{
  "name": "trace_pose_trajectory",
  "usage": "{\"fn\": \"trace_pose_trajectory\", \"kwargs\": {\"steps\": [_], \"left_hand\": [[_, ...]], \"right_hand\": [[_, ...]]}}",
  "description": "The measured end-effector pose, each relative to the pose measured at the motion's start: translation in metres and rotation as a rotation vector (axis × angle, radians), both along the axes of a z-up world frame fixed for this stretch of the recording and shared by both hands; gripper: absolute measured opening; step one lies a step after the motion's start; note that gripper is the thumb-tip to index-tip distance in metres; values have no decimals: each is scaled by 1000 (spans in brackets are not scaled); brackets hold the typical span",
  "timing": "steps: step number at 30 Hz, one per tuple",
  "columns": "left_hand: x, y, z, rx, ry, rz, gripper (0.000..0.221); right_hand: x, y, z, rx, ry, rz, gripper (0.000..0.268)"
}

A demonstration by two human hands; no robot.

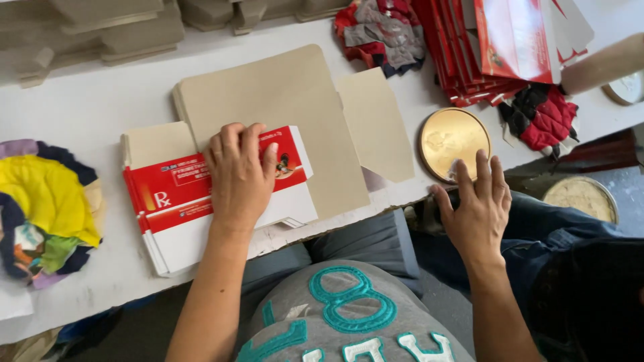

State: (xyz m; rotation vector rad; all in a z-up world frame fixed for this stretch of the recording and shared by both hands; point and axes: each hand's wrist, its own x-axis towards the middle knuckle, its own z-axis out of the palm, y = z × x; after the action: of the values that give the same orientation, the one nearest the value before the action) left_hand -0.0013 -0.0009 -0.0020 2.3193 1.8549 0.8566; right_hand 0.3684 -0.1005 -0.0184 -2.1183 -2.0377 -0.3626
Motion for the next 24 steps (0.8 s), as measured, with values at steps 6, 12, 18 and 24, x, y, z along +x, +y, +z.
{"fn": "trace_pose_trajectory", "kwargs": {"steps": [6, 12, 18, 24], "left_hand": [[2, 4, -8, 1, 23, 8, 36], [2, 2, -4, 24, -15, -2, 33], [3, 1, -7, 35, -25, -1, 32], [4, 2, -11, 39, -10, 1, 32]], "right_hand": [[-34, 11, 25, 101, 313, 97, 55], [-135, 62, 55, -60, 784, 580, 61], [-168, 100, 42, -85, 492, 730, 65], [-173, 104, 42, -88, 414, 700, 65]]}}
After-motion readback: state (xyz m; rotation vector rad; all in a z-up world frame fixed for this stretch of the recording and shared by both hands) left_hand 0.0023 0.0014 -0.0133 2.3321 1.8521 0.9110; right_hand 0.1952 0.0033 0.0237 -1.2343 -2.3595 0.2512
